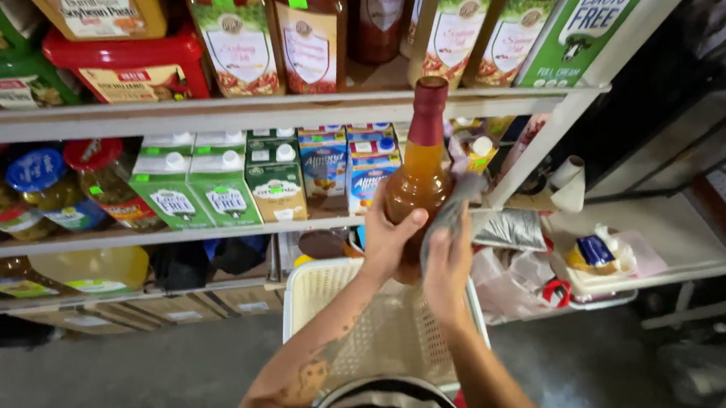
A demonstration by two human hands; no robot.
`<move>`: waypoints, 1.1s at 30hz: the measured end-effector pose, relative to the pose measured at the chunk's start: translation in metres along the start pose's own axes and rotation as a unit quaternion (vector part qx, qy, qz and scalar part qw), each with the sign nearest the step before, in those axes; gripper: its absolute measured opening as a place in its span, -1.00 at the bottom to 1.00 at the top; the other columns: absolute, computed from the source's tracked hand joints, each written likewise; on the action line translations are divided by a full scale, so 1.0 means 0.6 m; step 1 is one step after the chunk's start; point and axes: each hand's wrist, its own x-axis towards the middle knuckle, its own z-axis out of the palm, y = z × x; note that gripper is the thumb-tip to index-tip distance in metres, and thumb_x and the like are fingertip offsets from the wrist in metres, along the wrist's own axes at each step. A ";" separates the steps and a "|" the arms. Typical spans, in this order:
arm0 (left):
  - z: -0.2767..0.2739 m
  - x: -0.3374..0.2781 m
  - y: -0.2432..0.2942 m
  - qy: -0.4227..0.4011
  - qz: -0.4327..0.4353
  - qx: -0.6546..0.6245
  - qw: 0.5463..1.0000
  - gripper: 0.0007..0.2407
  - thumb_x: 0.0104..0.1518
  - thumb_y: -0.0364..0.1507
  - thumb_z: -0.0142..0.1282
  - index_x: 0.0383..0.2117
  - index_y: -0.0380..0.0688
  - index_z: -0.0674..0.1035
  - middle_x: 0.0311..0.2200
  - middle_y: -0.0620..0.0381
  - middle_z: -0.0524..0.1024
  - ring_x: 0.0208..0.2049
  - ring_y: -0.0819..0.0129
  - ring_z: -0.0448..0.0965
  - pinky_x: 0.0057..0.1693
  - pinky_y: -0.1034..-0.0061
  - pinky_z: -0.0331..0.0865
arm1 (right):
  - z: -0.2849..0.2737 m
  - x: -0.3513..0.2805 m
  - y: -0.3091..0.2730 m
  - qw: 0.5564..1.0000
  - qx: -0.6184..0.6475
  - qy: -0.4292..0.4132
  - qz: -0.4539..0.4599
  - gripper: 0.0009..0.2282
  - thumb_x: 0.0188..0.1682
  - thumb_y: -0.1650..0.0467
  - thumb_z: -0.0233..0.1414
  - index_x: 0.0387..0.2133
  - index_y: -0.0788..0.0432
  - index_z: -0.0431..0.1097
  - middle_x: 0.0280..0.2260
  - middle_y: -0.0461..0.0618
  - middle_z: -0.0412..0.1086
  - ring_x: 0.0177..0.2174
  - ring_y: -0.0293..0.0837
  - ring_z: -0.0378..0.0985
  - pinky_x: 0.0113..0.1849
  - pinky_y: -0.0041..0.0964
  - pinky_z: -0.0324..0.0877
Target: Wiping various food bottles with a cloth and organizing them on grocery store shelves and into a basket.
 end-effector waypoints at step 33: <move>0.011 -0.021 0.017 0.080 0.055 0.061 0.993 -0.10 -0.08 -0.05 0.45 0.32 -0.23 0.15 0.14 -0.04 0.38 0.14 0.18 0.42 0.24 0.32 0.33 | -0.023 -0.026 0.030 0.965 0.096 -0.045 0.241 -0.52 0.17 0.25 -0.09 0.32 0.23 0.18 0.13 0.26 0.36 0.06 0.07 0.43 0.09 -0.07 0.36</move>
